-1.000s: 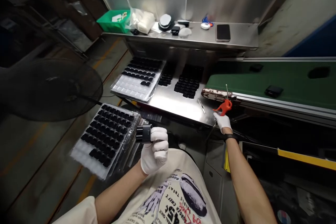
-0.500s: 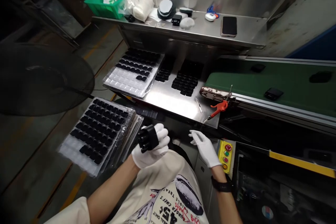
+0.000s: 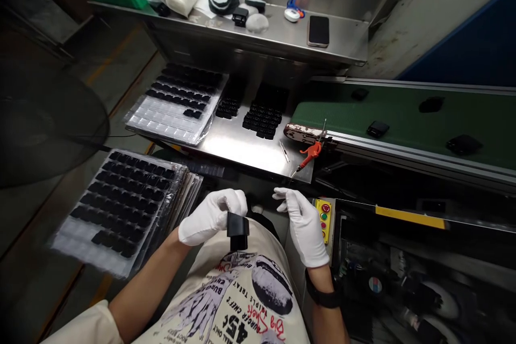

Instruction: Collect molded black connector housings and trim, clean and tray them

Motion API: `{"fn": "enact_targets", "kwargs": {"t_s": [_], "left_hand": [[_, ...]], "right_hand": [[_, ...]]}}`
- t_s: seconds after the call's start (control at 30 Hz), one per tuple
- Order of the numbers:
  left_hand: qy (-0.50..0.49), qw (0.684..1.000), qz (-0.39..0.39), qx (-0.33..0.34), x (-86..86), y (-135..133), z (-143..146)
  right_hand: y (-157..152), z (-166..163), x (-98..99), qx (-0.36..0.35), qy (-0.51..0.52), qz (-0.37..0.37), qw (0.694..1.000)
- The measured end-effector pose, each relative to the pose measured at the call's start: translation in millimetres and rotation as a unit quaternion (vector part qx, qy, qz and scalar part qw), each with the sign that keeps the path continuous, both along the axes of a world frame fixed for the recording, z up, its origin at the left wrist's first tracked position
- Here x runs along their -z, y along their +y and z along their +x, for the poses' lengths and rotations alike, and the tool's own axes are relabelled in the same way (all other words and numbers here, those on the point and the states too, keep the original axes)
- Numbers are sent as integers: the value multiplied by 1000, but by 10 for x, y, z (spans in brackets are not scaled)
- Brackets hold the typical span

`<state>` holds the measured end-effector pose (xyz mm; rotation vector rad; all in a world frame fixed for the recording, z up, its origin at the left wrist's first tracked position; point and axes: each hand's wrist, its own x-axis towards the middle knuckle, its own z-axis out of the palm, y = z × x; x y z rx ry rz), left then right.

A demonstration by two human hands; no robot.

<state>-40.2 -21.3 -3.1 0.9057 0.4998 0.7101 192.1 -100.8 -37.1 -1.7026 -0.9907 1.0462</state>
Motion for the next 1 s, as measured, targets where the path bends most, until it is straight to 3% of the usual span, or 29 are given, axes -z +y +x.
{"fn": "enact_targets", "kwargs": {"t_s": [0.07,0.17,0.4,0.63,0.77,0.83,0.93,1.0], "left_hand": [[3,999,-32,-19,10,-43,65],[-9,989,-144,-43,11,-110,168],[-27,914,-386,-119,6,-237,320],[0,875,-446,-190,93,-246,295],[-116,806,-568,-120,16,-199,225],[-175,796,-570,-102,-49,-220,189],[-242,794,-541,-131,-144,-285,154],[-288,774,-546,-138,-193,-318,143]], "right_hand": [[-18,20,-8,17,5,0,1000],[-23,6,27,36,18,-2,999],[8,-123,42,20,39,-5,999],[-12,-72,62,62,38,2,997],[-24,-96,67,58,40,-3,998],[-16,-130,59,53,44,0,998],[3,-183,51,44,45,1,998],[9,-211,55,40,44,-4,998]]}}
